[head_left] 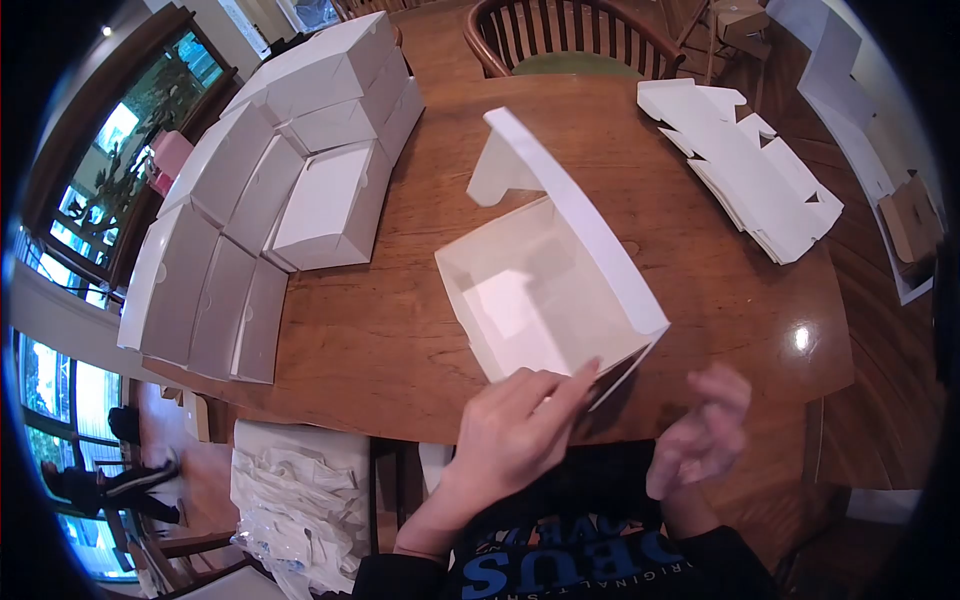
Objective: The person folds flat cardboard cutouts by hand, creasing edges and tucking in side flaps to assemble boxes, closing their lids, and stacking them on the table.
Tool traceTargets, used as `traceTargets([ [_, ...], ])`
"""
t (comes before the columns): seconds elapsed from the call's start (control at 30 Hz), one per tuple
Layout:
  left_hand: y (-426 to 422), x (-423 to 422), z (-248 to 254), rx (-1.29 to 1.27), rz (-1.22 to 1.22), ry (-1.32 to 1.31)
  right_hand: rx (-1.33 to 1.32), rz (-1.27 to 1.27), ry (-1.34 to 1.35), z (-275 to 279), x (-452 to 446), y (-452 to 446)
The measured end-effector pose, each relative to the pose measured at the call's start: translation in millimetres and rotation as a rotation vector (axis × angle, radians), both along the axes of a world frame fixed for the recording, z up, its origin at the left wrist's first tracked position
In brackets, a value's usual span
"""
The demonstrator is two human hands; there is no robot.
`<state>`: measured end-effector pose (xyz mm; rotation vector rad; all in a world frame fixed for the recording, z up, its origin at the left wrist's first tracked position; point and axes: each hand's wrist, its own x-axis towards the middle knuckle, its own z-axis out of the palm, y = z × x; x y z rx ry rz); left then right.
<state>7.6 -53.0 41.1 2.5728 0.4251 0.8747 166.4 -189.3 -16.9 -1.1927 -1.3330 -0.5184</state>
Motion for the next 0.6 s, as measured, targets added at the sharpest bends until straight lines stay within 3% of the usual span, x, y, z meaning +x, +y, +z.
traceTargets([
  [0.07, -9, 9, 7, -0.133, -0.117, -0.131, 0.093, 0.130, 0.273, 14, -5, 19],
  [0.13, -12, 7, 20, -0.315, -0.334, -0.226, 0.023, 0.093, 0.334, 29, -7, 29],
  [0.17, -9, 2, 16, -0.310, -0.333, -0.228, -0.049, 0.061, 0.398, 35, -7, 33],
  [0.23, 1, -8, 2, -0.048, -0.363, -0.580, -0.048, 0.065, 0.467, 43, -4, 41],
  [0.3, 23, -32, -3, 0.059, -0.162, -0.674, -0.050, 0.068, 0.542, 52, 0, 44],
  [0.37, 38, -23, 5, -0.122, 0.172, -0.855, -0.131, 0.035, 0.618, 61, 6, 41],
  [0.4, 46, -19, 10, -0.120, 0.173, -0.852, -0.078, 0.051, 0.614, 67, 6, 44],
  [0.47, 59, -15, 19, -0.133, 0.327, -0.581, -0.178, -0.013, 0.550, 73, 13, 43],
  [0.5, 63, -15, 18, -0.131, 0.325, -0.582, -0.278, -0.081, 0.482, 76, 18, 42],
  [0.57, 70, -13, 9, -0.210, 0.170, -0.310, -0.288, -0.123, 0.354, 81, 26, 41],
  [0.6, 68, -9, 5, -0.228, 0.204, -0.351, -0.320, -0.125, 0.273, 80, 30, 37],
])
